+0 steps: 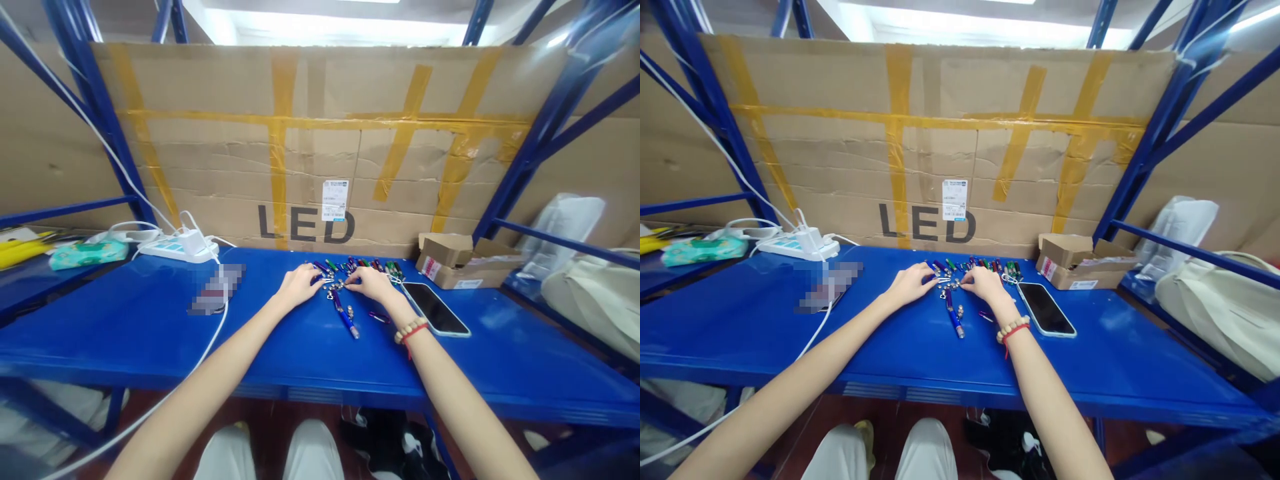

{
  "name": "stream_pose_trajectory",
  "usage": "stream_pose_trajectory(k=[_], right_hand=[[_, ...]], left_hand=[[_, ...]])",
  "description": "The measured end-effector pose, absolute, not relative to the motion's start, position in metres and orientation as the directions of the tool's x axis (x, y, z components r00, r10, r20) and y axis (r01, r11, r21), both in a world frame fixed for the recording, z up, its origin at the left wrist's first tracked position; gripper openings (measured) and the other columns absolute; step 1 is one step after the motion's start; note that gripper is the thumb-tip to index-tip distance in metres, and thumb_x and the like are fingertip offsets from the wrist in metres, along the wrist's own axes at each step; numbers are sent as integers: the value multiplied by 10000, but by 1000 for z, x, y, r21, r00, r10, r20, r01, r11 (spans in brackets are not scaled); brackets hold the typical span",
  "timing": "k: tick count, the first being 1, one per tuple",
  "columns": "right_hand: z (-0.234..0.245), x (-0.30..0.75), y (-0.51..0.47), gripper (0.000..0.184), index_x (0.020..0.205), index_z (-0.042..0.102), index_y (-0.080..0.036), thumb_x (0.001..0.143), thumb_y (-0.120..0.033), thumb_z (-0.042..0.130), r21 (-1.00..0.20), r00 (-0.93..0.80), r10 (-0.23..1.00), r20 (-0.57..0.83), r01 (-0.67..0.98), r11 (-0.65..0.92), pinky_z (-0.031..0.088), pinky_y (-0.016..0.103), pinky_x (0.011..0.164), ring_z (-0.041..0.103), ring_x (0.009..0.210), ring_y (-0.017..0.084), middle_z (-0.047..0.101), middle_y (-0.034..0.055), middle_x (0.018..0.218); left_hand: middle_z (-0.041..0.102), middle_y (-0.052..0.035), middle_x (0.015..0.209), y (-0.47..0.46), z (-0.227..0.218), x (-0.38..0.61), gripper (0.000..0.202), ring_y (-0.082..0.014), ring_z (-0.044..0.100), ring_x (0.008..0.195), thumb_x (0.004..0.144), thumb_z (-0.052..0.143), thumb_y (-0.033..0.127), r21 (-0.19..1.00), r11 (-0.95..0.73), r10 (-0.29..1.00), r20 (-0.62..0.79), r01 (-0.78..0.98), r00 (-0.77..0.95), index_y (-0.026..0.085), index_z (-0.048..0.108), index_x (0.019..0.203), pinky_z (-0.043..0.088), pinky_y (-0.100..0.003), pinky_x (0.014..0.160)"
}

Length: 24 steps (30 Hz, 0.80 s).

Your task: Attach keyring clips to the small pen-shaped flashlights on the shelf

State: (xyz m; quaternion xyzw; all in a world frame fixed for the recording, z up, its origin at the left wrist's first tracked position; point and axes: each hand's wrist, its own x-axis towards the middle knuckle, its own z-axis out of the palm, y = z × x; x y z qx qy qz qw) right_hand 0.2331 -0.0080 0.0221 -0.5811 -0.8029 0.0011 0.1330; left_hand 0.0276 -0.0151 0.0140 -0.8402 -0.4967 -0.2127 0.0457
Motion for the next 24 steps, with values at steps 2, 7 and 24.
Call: stream_pose_trajectory(k=[2,7,24], right_hand=[[21,232,-7,117,801,684,-259,746,-286,583,-184,-294,933,209,925,332,447,249,727,604,907,171,683,-18,921],[17,228,-5,129,838,665,-237,745,-232,576,-302,-270,951,150,904,304,456,227,640,629,654,119,687,-18,864],[11,218,-15,144,873,629,-217,745,-221,566,-458,-175,957,230,848,265,454,222,571,562,456,76,682,-10,845]], left_hand=[[600,-30,1040,-17,13,29,316,-175,529,993,845,390,408,140,-521,808,401,842,433,225,621,961,439,-257,778],[600,-25,1005,-18,11,28,300,-174,546,949,844,393,402,124,-531,800,400,838,447,232,625,928,455,-251,714],[606,-55,941,-23,17,25,310,-192,560,899,832,397,417,178,-541,802,405,822,439,200,619,835,454,-279,703]])
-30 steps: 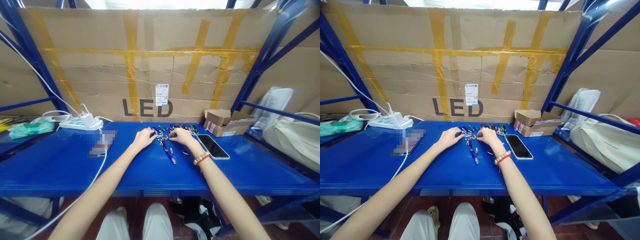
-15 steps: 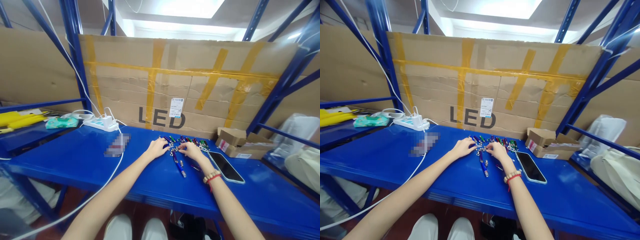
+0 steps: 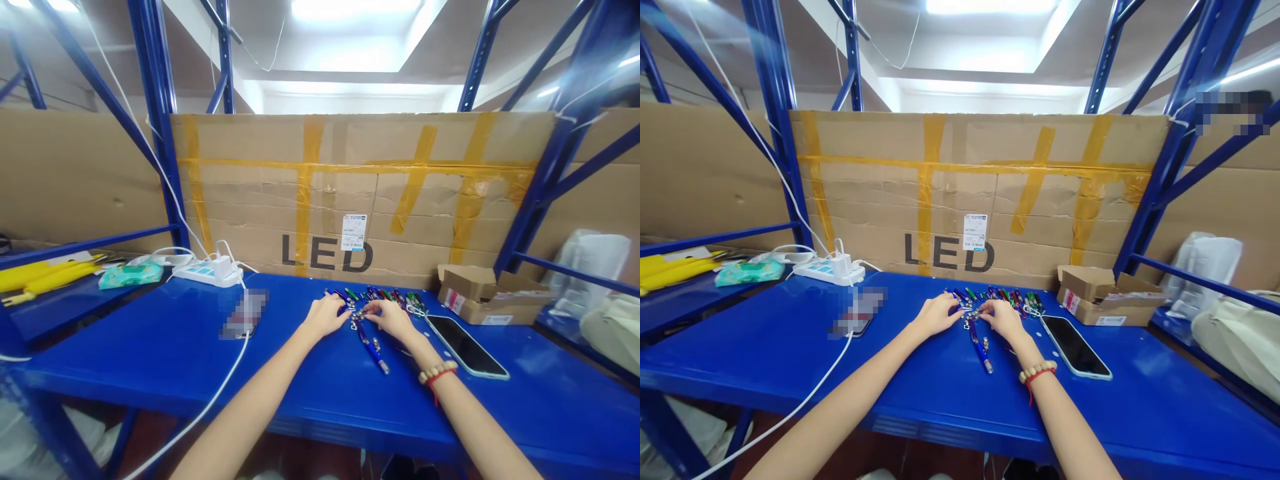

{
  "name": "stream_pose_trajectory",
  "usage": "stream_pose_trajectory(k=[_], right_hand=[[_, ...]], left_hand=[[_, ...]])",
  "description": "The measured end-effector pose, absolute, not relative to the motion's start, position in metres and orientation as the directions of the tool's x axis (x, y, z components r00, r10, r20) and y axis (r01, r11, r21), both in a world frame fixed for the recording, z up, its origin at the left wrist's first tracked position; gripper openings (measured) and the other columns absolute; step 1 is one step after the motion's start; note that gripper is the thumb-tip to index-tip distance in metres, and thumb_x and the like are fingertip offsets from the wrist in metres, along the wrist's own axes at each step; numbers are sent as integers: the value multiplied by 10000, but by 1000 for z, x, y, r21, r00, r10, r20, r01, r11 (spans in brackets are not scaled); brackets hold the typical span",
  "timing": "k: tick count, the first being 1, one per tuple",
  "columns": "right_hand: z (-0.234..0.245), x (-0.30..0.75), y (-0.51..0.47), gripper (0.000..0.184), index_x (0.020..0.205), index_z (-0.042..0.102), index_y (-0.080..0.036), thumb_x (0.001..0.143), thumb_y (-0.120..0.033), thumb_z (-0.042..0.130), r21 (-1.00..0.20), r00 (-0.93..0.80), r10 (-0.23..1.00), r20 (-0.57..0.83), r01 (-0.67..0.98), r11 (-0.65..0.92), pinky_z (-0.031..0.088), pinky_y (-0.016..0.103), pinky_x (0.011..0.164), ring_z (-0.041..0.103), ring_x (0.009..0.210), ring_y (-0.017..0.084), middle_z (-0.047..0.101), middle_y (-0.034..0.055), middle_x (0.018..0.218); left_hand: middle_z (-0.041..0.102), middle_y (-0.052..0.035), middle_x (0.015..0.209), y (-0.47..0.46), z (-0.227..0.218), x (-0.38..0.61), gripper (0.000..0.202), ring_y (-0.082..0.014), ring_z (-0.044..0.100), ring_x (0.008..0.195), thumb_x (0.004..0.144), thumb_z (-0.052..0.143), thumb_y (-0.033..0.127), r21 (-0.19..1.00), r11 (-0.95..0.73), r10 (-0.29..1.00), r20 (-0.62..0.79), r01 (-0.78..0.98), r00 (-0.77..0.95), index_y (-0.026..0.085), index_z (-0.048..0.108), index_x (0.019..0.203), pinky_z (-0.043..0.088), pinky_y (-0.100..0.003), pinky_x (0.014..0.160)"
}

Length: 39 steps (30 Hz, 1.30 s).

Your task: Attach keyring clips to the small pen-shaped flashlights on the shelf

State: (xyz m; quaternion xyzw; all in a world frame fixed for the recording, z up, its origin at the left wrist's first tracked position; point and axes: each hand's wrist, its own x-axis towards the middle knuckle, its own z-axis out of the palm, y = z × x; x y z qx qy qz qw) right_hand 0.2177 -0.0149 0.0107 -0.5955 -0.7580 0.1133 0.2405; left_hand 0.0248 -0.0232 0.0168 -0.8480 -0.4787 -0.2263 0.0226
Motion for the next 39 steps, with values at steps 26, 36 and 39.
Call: stream_pose_trajectory(k=[26,36,39], right_hand=[[18,219,-18,169,715,656,-217,736,-368,582,-289,-105,981,162,946,148,380,234,573,618,763,164,684,11,794],[29,205,-26,232,842,674,-244,820,-368,478,-376,-142,775,615,812,447,451,229,656,621,746,142,688,9,853],[27,195,-29,246,903,667,-229,843,-331,452,-322,-207,662,720,745,583,465,234,736,616,828,143,675,28,913]], left_hand=[[605,-58,907,-25,13,33,345,-175,567,853,853,347,424,182,-549,799,400,816,449,191,598,815,448,-269,697],[600,-21,910,-15,14,36,234,-133,547,867,884,327,282,453,-618,755,568,643,326,205,547,898,420,-260,812],[607,-22,906,-13,13,37,218,-136,551,859,878,334,262,492,-635,749,581,596,318,202,543,893,423,-262,806]])
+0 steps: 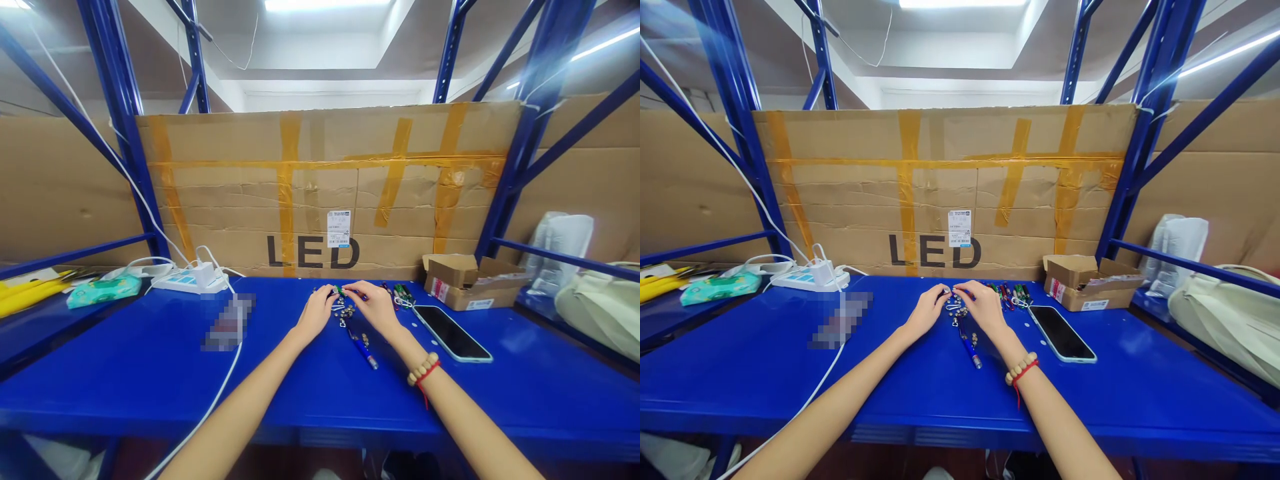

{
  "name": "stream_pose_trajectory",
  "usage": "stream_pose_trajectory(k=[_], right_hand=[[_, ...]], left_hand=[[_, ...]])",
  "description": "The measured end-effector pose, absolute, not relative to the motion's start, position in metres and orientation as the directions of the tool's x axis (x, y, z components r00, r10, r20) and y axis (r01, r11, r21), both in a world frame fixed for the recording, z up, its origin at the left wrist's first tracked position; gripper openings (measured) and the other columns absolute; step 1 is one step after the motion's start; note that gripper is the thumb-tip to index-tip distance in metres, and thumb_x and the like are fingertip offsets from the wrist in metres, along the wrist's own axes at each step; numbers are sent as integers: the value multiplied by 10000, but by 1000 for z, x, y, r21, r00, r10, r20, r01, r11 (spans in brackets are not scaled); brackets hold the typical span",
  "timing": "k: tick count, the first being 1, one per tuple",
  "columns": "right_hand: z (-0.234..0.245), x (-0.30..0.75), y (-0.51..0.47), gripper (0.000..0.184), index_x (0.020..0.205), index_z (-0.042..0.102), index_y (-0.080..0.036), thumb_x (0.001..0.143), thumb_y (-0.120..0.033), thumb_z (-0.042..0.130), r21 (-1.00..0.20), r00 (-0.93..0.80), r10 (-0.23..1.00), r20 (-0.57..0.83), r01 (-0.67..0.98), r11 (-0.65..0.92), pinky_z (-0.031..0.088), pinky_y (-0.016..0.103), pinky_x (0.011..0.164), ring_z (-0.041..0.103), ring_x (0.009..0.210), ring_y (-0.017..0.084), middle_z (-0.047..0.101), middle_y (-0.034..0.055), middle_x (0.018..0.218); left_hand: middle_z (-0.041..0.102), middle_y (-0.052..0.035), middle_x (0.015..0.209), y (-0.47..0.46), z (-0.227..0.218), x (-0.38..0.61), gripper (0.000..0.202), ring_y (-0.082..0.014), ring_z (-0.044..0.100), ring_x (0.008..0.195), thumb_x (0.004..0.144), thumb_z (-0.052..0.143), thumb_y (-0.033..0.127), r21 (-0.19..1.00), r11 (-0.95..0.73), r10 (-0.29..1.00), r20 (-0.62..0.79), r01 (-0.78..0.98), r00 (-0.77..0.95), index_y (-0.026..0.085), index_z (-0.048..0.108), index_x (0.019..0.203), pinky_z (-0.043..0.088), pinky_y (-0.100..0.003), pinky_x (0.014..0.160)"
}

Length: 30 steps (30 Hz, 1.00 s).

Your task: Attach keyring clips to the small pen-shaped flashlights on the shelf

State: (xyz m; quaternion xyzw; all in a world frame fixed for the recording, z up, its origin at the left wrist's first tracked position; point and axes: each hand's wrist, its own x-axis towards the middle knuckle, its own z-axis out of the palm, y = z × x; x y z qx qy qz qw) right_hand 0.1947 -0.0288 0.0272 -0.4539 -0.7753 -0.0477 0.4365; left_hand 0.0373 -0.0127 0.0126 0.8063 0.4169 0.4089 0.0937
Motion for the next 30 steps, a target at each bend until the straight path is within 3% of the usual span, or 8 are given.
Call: stream_pose_trajectory(k=[4,11,19,24,27,30], right_hand=[[24,188,-31,251,948,664,-240,853,-317,444,-261,-275,600,751,710,654,472,223,752,610,852,134,661,29,935],[23,188,-31,244,936,670,-240,856,-290,445,-191,-345,612,712,743,641,447,168,644,602,760,95,646,14,941],[28,186,-34,234,837,647,-213,829,-364,469,-285,-318,674,667,727,625,424,189,589,524,546,57,616,13,949],[26,200,-26,190,902,636,-234,819,-298,477,-362,-190,796,575,813,456,415,210,589,544,596,82,620,1,923],[19,210,-20,191,891,658,-258,785,-200,510,-286,-210,869,448,887,362,415,215,624,579,743,111,595,1,1009],[12,216,-15,191,918,665,-257,780,-223,537,-210,-250,899,359,917,339,426,227,684,576,883,150,593,21,1007]], left_hand=[[610,-32,956,-15,13,38,210,-143,559,887,866,338,218,511,-629,760,562,586,327,203,538,925,430,-264,808],[617,-22,947,-16,13,36,211,-150,572,865,852,339,203,509,-589,796,501,628,340,211,538,924,444,-273,790],[600,-38,1009,-10,6,33,216,-150,554,938,855,353,204,433,-593,781,514,679,355,202,538,967,432,-260,810],[591,-15,938,-14,11,30,223,-150,551,912,880,341,322,420,-483,832,493,768,253,227,538,919,432,-249,736],[578,-13,901,-17,14,30,242,-143,547,881,881,340,351,375,-452,836,496,810,236,218,543,892,424,-242,729],[572,-18,871,-19,15,32,249,-145,535,877,874,364,363,316,-457,822,507,832,259,202,551,842,418,-239,749]])
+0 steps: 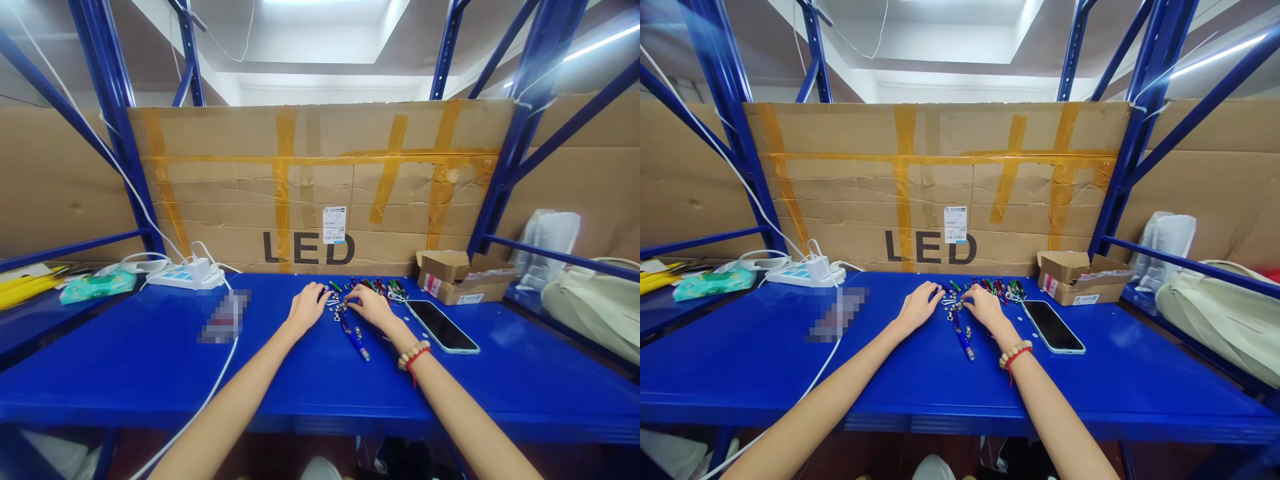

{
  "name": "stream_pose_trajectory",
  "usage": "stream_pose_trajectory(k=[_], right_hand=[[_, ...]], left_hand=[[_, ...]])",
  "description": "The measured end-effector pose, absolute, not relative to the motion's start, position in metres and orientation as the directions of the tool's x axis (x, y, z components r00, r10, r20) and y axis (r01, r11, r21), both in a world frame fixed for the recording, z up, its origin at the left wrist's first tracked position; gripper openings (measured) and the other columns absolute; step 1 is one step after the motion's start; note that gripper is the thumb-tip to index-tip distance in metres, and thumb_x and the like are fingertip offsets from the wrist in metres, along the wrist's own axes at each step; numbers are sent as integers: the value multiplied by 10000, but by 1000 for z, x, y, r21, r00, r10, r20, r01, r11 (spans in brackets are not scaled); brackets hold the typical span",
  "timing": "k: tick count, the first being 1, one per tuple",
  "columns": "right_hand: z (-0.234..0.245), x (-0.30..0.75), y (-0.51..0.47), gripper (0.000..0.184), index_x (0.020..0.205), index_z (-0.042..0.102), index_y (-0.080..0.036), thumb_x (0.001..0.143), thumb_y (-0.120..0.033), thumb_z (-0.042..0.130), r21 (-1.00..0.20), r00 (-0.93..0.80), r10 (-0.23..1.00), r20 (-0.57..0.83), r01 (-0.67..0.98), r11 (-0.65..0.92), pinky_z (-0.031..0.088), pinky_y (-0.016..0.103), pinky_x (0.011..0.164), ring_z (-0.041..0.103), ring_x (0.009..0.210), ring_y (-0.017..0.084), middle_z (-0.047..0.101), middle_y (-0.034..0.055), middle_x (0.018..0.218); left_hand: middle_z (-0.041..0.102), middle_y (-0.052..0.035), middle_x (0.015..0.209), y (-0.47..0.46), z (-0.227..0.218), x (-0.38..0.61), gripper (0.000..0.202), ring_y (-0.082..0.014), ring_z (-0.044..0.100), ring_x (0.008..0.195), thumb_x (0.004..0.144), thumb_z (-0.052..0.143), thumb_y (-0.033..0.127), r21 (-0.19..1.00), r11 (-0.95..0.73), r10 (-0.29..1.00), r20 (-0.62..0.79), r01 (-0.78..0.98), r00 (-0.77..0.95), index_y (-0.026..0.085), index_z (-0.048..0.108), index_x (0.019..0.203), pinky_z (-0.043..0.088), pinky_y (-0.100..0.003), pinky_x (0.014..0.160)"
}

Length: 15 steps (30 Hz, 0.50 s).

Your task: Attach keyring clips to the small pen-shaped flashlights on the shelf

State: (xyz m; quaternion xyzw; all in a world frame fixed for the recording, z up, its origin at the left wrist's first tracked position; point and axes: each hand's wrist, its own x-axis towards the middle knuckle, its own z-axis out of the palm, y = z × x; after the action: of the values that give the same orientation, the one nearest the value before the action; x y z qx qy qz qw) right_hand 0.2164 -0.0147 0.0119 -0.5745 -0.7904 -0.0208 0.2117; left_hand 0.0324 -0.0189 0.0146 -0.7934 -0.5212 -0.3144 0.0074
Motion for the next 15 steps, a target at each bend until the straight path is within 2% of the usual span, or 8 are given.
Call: stream_pose_trajectory(k=[3,8,15], right_hand=[[9,218,-13,189,919,672,-258,787,-254,537,-183,-272,900,340,920,347,429,237,716,577,904,159,606,28,989],[11,217,-14,161,862,691,-261,766,-285,563,-198,-263,907,329,920,339,424,238,670,595,822,158,640,22,953],[14,213,-16,112,779,681,-227,729,-251,584,-290,-196,925,327,910,295,411,235,647,600,776,156,679,10,818]], left_hand=[[572,-20,882,-22,15,33,253,-152,524,898,872,368,367,292,-497,802,515,817,304,199,553,835,421,-244,755],[574,-9,933,-28,19,33,234,-136,520,918,885,341,343,312,-664,705,564,680,430,215,535,910,421,-238,775],[569,-22,903,-35,24,41,197,-115,534,866,890,335,280,355,-776,582,722,521,374,200,514,910,423,-203,744]])
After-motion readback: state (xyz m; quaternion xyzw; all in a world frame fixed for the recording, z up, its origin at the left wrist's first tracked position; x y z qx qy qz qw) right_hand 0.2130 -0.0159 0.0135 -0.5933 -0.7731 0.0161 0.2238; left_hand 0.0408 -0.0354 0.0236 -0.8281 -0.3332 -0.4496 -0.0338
